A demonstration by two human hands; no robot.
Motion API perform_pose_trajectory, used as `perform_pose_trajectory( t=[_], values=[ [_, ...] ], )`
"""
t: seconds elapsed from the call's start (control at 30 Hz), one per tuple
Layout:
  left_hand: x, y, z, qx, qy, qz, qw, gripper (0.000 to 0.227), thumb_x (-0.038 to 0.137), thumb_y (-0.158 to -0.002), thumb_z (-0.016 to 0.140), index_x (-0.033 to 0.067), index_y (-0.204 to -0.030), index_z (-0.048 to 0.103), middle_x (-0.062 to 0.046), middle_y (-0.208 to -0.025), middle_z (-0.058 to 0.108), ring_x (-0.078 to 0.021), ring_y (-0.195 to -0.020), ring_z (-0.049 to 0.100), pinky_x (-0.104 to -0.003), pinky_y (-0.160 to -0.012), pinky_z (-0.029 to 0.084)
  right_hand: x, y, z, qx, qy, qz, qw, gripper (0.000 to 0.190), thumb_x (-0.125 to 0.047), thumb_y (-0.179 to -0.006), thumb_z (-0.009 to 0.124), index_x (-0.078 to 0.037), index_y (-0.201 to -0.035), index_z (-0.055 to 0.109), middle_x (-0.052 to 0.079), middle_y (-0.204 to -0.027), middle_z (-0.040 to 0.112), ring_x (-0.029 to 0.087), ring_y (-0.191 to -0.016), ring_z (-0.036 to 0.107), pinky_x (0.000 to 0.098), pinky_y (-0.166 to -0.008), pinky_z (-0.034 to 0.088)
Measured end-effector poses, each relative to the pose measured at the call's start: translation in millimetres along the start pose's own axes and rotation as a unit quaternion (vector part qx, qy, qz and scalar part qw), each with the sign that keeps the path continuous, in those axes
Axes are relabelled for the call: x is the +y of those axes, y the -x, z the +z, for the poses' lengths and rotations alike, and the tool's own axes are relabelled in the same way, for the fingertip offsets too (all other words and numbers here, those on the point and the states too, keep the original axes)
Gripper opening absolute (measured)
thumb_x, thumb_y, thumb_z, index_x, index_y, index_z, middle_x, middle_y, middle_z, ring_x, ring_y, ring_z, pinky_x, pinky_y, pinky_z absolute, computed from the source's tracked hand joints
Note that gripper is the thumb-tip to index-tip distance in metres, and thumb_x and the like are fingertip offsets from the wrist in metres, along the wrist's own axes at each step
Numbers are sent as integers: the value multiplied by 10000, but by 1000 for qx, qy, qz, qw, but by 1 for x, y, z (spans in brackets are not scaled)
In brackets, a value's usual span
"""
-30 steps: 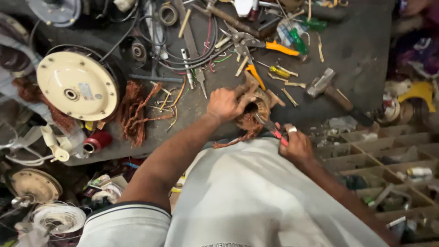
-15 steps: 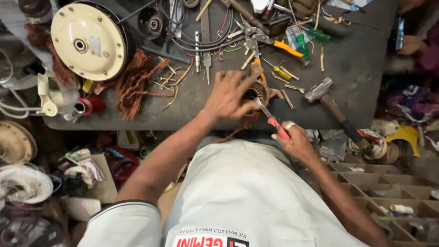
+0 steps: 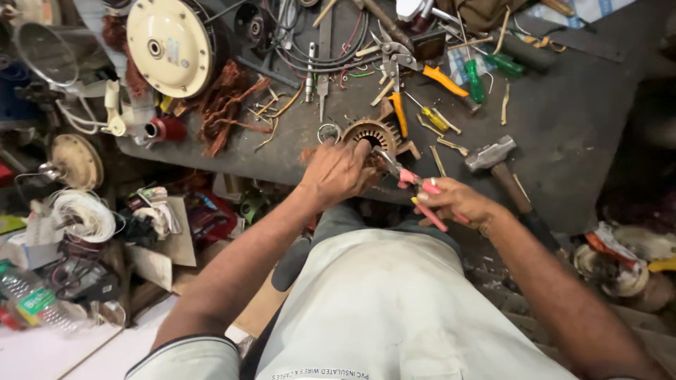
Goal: The person uses pliers to pull and cut copper wires from a motor stator on a cluttered workbench. They repeatedly grip, twist, and cut the windings, accumulating loose copper strands on the table.
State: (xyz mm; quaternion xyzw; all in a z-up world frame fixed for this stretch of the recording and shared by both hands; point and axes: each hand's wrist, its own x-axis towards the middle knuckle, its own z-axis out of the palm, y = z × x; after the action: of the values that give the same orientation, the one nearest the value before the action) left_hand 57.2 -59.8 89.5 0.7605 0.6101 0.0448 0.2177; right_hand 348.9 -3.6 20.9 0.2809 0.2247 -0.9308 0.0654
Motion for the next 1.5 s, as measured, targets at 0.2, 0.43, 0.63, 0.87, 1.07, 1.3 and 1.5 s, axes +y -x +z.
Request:
perform_pose_trajectory(
  t=[0.2, 0.43, 0.63, 0.87, 1.07, 1.3, 1.5],
  values=[
    [3, -8, -9, -127, 24, -123, 984, 395, 452, -773, 734, 61, -818, 713, -191, -792, 713, -389, -774, 700, -511, -710, 548, -2, -11, 23, 111, -6, 112, 987, 362, -291, -827, 692, -113, -1132, 612, 7, -684, 542, 138, -514, 545, 311, -433, 451],
    [18, -22, 15, -111, 69, -156, 979, 420, 495, -762, 737, 95, -886, 760, -185, -874, 723, -380, -832, 707, -501, -755, 557, -72, -3, 31, 185, 570, 171, 782, 508, -449, -792, 715, -28, -1075, 688, 185, -938, 666, 319, -862, 660, 447, -747, 523],
    [-2, -20, 26, 3, 175, -193, 965, 571, 576, -793, 682, 53, -1017, 733, -221, -1068, 669, -395, -1030, 650, -512, -884, 524, -86, 7, 54, 240, 735, 176, 610, 509, -390, -767, 666, 12, -1075, 717, 299, -1085, 719, 437, -1050, 713, 514, -927, 562],
    [-54, -74, 58, -71, 188, -299, 933, 730, 710, -937, 424, 74, -1119, 734, -271, -1036, 708, -458, -997, 680, -541, -866, 529, -111, -3, 68, 224, 748, 278, 560, 462, -300, -724, 690, -14, -1086, 723, 252, -1068, 742, 414, -1030, 732, 487, -908, 586],
    [-54, -74, 57, -102, 173, -235, 951, 754, 707, -965, 397, 64, -934, 791, -249, -976, 736, -431, -950, 711, -530, -859, 553, -62, 7, 80, 354, 751, 137, 541, 528, -269, -775, 696, -49, -1251, 634, 247, -994, 724, 423, -881, 721, 518, -796, 577],
    [-53, -87, 41, -132, 190, -232, 945, 610, 667, -941, 451, 173, -1050, 790, -220, -876, 743, -440, -868, 706, -554, -792, 544, -16, 14, 52, 399, 728, 13, 558, 616, -263, -732, 718, -36, -1299, 637, 235, -892, 683, 406, -709, 699, 527, -612, 561],
    [-55, -86, 33, -155, 156, -228, 948, 559, 640, -973, 455, 203, -1127, 767, -217, -825, 738, -432, -802, 720, -547, -741, 570, 5, 4, 59, 456, 729, -87, 502, 576, -341, -716, 739, -55, -1210, 663, 217, -924, 681, 389, -672, 680, 529, -565, 536]
  ],
)
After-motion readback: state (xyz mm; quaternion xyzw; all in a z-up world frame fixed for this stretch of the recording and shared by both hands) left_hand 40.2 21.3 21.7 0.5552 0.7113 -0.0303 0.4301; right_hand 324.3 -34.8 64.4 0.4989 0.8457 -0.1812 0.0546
